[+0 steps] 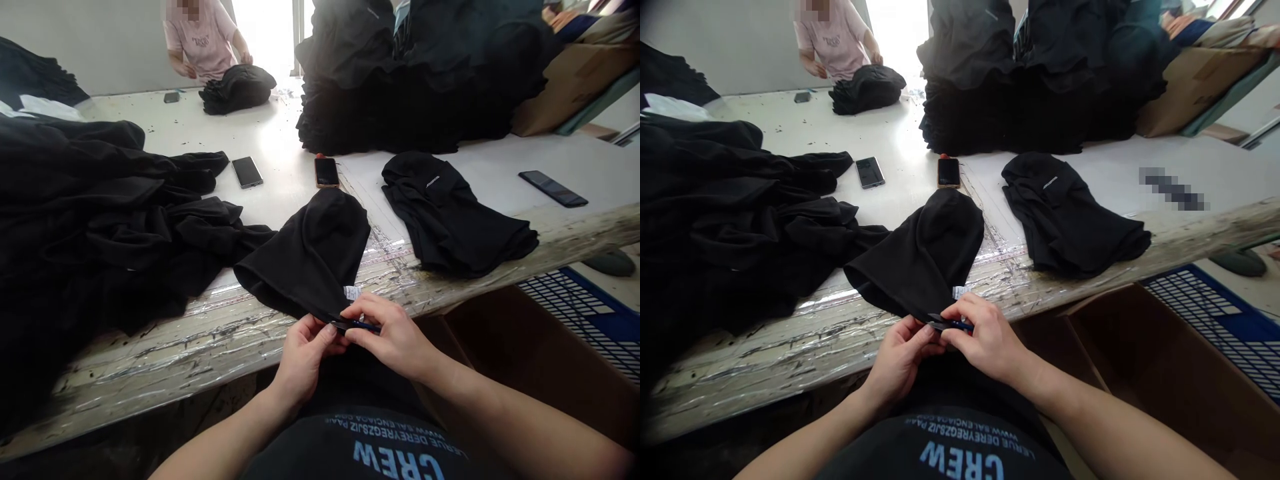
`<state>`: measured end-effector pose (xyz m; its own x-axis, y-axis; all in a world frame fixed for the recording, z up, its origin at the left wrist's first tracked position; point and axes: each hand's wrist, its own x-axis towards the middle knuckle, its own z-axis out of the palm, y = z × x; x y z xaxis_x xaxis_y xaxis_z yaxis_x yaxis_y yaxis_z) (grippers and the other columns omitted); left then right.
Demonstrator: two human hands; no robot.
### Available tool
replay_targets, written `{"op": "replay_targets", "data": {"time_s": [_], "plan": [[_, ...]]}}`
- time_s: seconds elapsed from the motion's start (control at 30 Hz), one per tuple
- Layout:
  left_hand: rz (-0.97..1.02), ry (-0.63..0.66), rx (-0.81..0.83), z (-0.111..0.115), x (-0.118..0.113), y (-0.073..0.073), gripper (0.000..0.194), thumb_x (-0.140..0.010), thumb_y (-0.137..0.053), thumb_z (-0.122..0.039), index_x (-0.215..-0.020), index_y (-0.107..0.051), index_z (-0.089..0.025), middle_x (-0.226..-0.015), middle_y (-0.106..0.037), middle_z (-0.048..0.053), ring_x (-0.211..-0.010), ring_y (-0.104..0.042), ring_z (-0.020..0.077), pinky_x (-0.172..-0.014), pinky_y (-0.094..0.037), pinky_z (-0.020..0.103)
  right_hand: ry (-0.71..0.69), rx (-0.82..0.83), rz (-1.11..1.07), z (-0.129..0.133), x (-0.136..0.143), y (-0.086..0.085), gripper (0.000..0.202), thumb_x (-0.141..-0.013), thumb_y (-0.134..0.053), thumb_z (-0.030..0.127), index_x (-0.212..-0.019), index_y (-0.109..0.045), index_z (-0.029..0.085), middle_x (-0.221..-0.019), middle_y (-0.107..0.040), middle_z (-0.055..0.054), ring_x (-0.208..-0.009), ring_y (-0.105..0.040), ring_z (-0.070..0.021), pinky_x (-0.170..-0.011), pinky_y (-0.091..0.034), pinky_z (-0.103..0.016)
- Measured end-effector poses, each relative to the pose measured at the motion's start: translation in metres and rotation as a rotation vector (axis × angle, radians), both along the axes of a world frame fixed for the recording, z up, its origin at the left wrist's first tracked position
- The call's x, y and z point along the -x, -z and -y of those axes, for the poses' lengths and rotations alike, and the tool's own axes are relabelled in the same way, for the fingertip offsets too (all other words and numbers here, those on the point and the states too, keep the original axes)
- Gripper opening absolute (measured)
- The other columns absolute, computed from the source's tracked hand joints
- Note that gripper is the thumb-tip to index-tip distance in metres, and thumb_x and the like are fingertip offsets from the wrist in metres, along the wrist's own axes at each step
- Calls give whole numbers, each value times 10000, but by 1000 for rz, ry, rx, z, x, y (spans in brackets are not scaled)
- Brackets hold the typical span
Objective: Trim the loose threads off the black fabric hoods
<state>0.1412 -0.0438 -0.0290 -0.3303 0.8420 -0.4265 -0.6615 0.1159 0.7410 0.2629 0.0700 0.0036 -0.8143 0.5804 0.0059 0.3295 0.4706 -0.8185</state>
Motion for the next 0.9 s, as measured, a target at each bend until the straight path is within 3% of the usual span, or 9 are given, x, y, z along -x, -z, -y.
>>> {"op": "replay_targets", "data": {"time_s": [0.57, 0.9], "plan": [[-81, 22, -4, -1, 0, 4, 184, -772, -703, -267, -872, -661, -119, -796, -682, 43, -703, -647, 129, -659, -519, 233, 50, 201, 37, -4, 0, 6, 81, -776, -604, 167, -820, -668, 188, -777, -622, -11, -702, -582, -146, -595, -445, -251], [-191, 42, 28, -1, -3, 6, 198, -763, -708, -295, -853, -678, -121, -770, -679, 44, -724, -615, 139, -689, -500, 257, -13, 48, 56, -5, 3, -6, 134, -733, -659, 122, -843, -697, 190, -806, -592, -19, -741, -547, -143, -634, -422, -258]]}}
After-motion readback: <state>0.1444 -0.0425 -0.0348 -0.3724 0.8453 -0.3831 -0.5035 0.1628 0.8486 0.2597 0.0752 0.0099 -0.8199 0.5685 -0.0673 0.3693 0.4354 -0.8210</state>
